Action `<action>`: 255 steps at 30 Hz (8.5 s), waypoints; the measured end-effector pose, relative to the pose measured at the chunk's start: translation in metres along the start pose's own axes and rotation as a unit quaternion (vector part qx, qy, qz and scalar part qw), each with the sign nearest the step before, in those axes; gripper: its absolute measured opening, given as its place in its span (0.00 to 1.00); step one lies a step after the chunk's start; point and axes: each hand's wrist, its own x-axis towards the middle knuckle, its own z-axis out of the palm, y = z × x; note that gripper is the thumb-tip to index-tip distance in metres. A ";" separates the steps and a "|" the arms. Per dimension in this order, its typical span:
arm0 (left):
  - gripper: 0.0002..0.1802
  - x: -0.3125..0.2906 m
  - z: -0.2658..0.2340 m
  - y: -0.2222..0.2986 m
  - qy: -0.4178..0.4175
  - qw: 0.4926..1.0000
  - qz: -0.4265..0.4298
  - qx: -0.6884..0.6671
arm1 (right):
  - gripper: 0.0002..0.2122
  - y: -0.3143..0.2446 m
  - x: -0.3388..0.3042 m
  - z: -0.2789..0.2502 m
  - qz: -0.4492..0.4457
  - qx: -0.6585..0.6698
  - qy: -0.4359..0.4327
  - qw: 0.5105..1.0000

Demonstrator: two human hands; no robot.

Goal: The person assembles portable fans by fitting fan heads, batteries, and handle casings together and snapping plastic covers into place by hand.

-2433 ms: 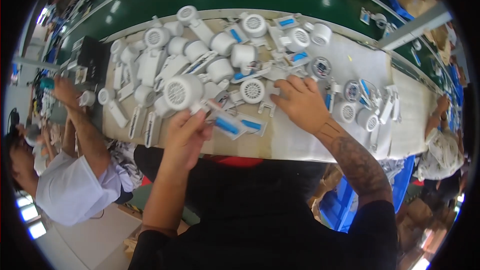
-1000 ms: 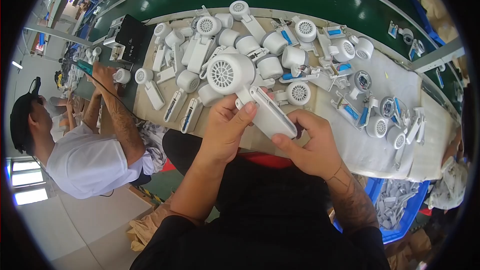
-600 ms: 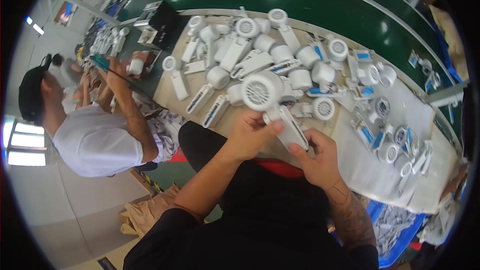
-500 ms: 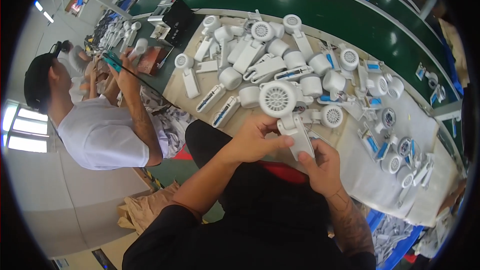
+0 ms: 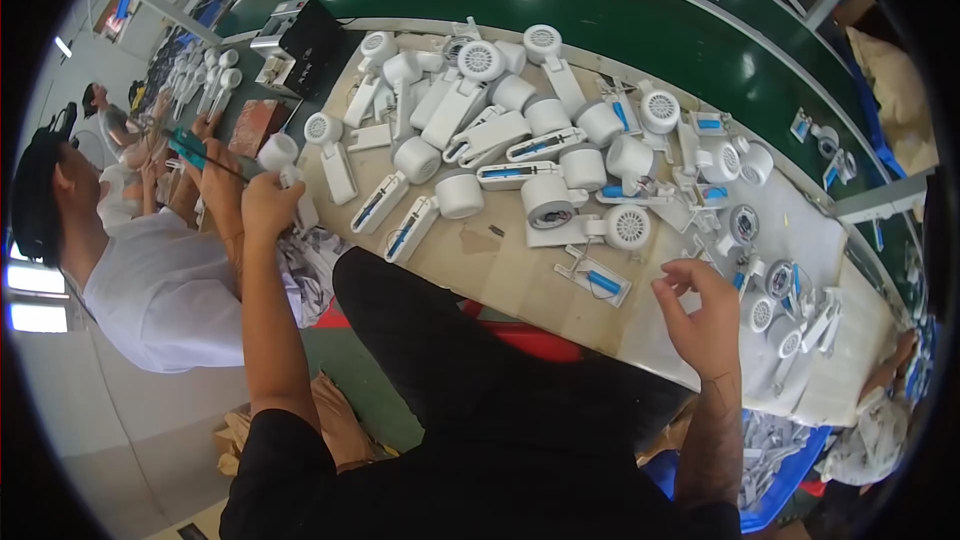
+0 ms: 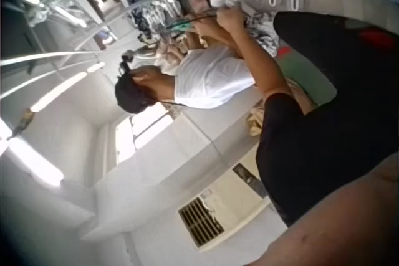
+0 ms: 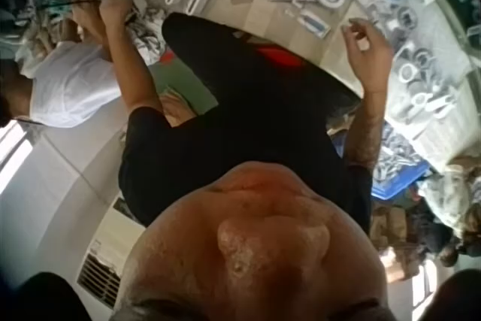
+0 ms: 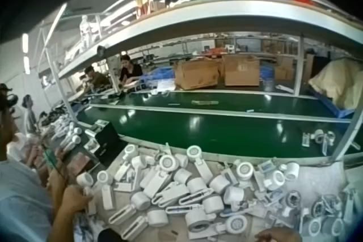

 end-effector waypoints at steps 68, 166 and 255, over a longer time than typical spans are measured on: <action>0.19 -0.120 -0.038 0.251 -0.237 0.781 0.367 -0.447 | 0.46 -0.083 0.072 0.016 -0.116 0.337 0.002 0.934; 0.20 0.071 -0.025 0.180 -0.010 0.703 0.185 -0.687 | 0.09 -0.005 -0.009 0.063 -0.072 -0.040 0.152 0.985; 0.15 -0.112 0.009 0.094 -0.182 0.517 -0.095 -0.831 | 0.14 -0.175 0.166 0.123 -0.136 0.136 -0.170 0.966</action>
